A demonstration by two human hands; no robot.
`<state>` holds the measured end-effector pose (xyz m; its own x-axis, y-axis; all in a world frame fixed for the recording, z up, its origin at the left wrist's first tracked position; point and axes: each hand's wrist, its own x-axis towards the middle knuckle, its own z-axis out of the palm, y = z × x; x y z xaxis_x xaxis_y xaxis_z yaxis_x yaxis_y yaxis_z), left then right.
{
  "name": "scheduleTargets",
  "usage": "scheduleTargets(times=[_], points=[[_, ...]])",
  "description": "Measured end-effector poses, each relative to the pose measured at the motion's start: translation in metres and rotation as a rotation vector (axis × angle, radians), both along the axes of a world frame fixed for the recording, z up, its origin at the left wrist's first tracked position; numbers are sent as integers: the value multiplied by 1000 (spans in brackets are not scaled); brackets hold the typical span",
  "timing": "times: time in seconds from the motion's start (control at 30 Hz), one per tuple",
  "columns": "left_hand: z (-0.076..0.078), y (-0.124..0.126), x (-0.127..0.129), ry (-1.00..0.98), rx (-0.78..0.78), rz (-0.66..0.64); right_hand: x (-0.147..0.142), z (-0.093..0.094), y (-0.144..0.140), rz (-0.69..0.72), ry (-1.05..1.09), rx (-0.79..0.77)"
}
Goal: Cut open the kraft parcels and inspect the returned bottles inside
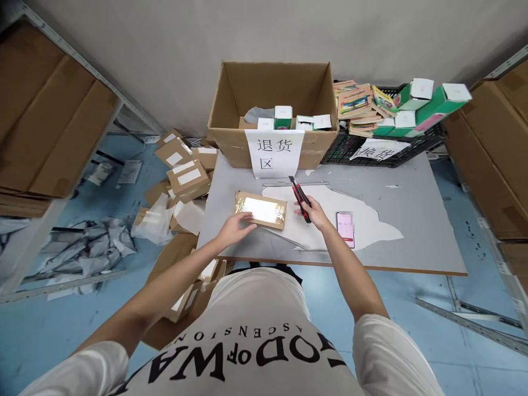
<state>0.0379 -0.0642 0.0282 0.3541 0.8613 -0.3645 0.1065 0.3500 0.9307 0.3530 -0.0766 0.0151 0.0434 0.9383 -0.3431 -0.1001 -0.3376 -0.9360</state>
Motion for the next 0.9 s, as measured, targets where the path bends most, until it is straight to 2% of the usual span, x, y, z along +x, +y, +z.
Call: scheduleTargets(times=[0.1, 0.23, 0.33, 0.47, 0.63, 0.7, 0.83, 0.9], points=[[6, 30, 5, -15, 238, -84, 4, -21, -47, -74, -24, -54], [3, 57, 19, -60, 236, -125, -12, -40, -85, -87, 14, -108], [-5, 64, 23, -32, 200, -130, -24, -42, -93, -74, 23, -129], [-15, 65, 23, 20, 256, -182, -31, -39, -91, -60, 30, -134], [-17, 68, 23, 71, 304, -193, -28, -37, -90, -31, 36, -132], [-17, 69, 22, 233, 369, -290, -26, -38, -91, -19, 38, -133], [-18, 73, 19, 755, 690, -656, -26, -38, -93, -17, 42, -117], [-20, 73, 17, 899, 813, -736, -26, -38, -94, -18, 42, -114]])
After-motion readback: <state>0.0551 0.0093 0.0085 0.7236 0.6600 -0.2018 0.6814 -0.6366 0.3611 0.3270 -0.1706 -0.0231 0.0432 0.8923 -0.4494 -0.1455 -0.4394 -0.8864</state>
